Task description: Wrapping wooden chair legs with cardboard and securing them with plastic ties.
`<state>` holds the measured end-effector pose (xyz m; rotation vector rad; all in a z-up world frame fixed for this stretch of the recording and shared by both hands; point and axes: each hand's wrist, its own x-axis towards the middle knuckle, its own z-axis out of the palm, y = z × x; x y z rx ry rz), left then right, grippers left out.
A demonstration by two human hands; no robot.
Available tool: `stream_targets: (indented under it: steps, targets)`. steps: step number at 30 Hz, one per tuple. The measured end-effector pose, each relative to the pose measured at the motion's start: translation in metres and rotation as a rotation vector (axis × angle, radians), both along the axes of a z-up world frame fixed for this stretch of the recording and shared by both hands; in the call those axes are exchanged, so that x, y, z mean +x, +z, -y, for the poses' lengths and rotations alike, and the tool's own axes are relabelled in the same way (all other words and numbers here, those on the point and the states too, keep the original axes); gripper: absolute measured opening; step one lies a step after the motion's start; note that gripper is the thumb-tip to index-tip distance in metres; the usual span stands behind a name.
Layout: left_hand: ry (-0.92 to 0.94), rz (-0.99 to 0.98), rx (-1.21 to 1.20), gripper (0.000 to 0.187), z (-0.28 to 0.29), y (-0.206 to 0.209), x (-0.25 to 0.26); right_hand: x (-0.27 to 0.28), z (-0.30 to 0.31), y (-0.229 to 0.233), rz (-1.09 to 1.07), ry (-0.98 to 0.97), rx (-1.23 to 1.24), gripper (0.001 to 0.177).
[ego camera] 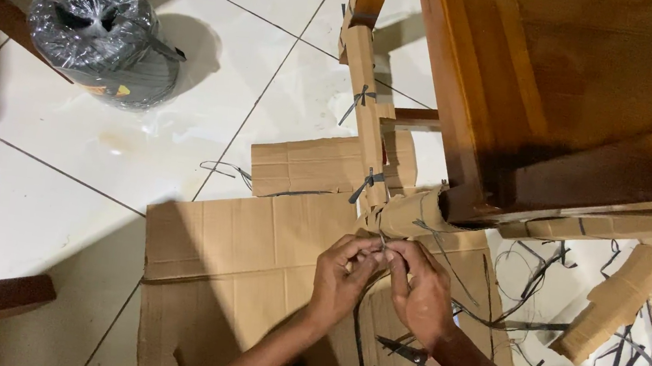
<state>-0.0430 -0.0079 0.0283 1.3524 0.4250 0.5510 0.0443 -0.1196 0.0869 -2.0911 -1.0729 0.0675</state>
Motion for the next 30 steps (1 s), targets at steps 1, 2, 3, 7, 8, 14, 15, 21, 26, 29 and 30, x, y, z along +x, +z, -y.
stream_targets:
  steps: [1, 2, 3, 7, 8, 14, 15, 21, 26, 29, 30]
  targets:
    - [0.001, -0.014, 0.145, 0.017, -0.004, 0.0, 0.0, 0.0, 0.0, 0.001, -0.022, -0.006, -0.008, 0.016]
    - [0.001, -0.029, 0.29, 0.013, -0.008, 0.001, 0.001, -0.001, 0.0, 0.002, -0.044, -0.012, -0.016, 0.014]
    - [0.001, -0.026, 0.292, 0.013, -0.013, 0.001, 0.002, 0.001, 0.0, 0.004, -0.041, -0.013, -0.015, 0.014]
    - [-0.098, -0.014, 0.624, 0.006, -0.028, -0.002, 0.002, 0.006, 0.0, 0.013, 0.0, 0.065, -0.038, 0.014]
    - [-0.105, 0.006, 0.77, 0.009, -0.031, -0.004, 0.002, 0.008, 0.001, 0.016, -0.006, 0.088, -0.063, 0.014]
    - [-0.01, -0.045, 0.875, 0.017, -0.047, -0.047, 0.021, 0.033, 0.019, -0.026, 0.326, 0.095, -0.34, 0.009]
    - [-0.013, -0.044, 0.874, 0.017, -0.049, -0.034, 0.023, 0.038, 0.02, -0.023, 0.325, 0.092, -0.342, 0.009]
    - [0.005, -0.064, 0.662, 0.016, -0.044, 0.005, 0.02, 0.042, 0.025, -0.015, 0.504, 0.161, -0.473, 0.011]
    - [-0.055, 0.032, -0.145, 0.011, -0.019, 0.008, 0.022, 0.028, 0.015, 0.0, -0.187, 0.016, -0.481, 0.023]
    - [-0.037, 0.21, -0.34, 0.013, -0.012, -0.016, 0.022, 0.03, 0.014, 0.006, -0.271, 0.049, -0.481, 0.027]
    - [-0.04, 0.21, -0.343, 0.013, -0.009, -0.022, 0.023, 0.032, 0.017, 0.004, -0.271, 0.045, -0.483, 0.027]
